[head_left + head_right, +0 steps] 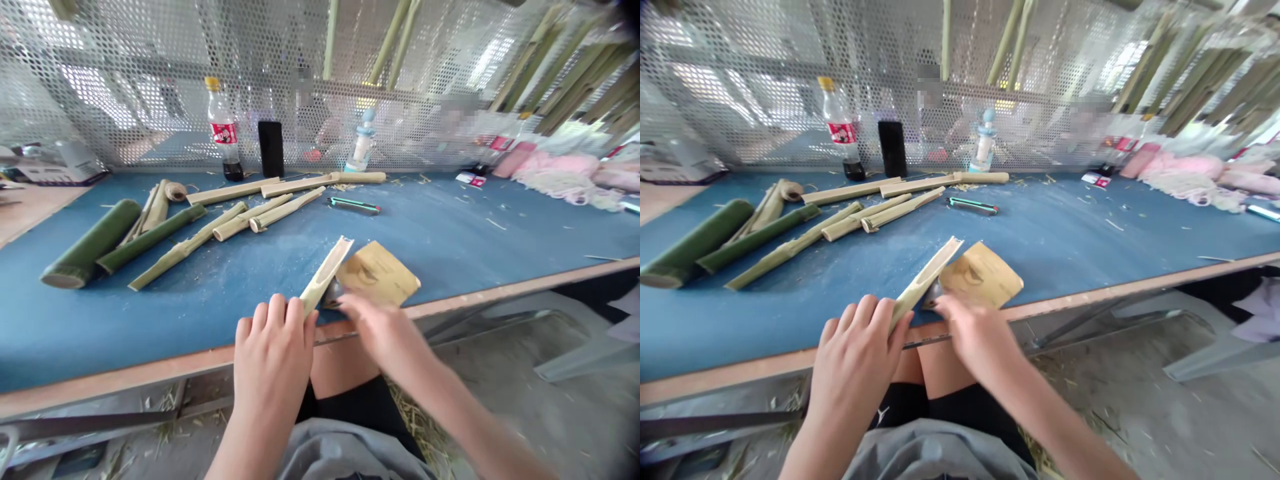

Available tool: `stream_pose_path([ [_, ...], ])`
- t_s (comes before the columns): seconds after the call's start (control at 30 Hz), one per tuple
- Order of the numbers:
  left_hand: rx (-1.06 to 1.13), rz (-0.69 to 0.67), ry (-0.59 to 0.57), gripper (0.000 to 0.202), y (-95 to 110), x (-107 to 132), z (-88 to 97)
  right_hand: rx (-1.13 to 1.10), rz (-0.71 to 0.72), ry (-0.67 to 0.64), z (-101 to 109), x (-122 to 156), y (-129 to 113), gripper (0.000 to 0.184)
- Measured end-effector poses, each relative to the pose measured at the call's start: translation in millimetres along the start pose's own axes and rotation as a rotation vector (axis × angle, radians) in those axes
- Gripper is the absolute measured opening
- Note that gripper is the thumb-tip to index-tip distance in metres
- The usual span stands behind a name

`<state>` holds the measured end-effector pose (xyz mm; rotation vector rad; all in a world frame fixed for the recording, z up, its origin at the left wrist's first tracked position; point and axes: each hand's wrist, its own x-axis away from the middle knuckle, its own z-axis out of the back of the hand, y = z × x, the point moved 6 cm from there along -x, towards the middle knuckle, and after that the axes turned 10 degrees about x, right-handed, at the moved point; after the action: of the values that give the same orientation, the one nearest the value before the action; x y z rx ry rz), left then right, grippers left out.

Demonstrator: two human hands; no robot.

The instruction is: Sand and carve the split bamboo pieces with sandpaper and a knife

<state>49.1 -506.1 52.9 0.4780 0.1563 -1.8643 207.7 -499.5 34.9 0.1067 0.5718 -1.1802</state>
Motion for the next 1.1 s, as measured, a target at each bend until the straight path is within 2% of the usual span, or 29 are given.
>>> stream_pose_path([
  [0.07,0.012,-0.011,0.001,0.022,-2.0,1.2,-1.2,0.067,-0.204,0.050,23.5,3.1,23.8,0.030],
  [0.13,0.027,-0.017,0.013,0.022,-3.2,3.3,-2.1,0.139,-0.376,0.166,51.2,7.0,51.7,0.034],
  [0.23,0.062,-0.045,0.016,0.022,-5.6,5.6,-3.0,0.166,-0.529,0.360,76.4,14.8,80.5,0.040],
  [0.3,0.072,-0.088,0.001,0.021,-10.6,5.1,-1.9,0.139,-0.571,0.390,74.4,17.7,89.8,0.043],
  [0.4,0.067,-0.135,-0.048,0.019,-24.8,0.4,2.6,0.101,-0.603,0.312,55.7,13.8,93.6,0.048],
  [0.5,0.055,-0.127,-0.076,0.019,-32.8,-5.8,8.8,0.031,-0.601,0.194,31.1,-1.2,81.7,0.053],
  [0.63,0.058,-0.073,-0.030,0.008,-13.1,-4.3,10.5,-0.088,-0.319,0.001,-1.9,-26.2,28.5,0.041],
  [0.73,0.052,0.033,0.074,0.007,1.2,5.4,11.5,-0.140,-0.183,-0.081,-14.1,-25.2,-3.7,0.042],
  [0.83,0.016,0.061,0.120,0.007,7.1,13.1,12.3,-0.155,-0.139,-0.059,-13.6,-13.9,-17.4,0.042],
  [1.03,-0.018,0.025,0.036,0.012,8.4,11.9,7.5,-0.186,-0.059,0.049,-10.2,5.0,-44.9,0.038],
  [1.1,-0.031,0.017,0.049,0.012,8.5,12.9,7.8,-0.180,-0.051,0.069,-10.1,5.2,-45.2,0.039],
])
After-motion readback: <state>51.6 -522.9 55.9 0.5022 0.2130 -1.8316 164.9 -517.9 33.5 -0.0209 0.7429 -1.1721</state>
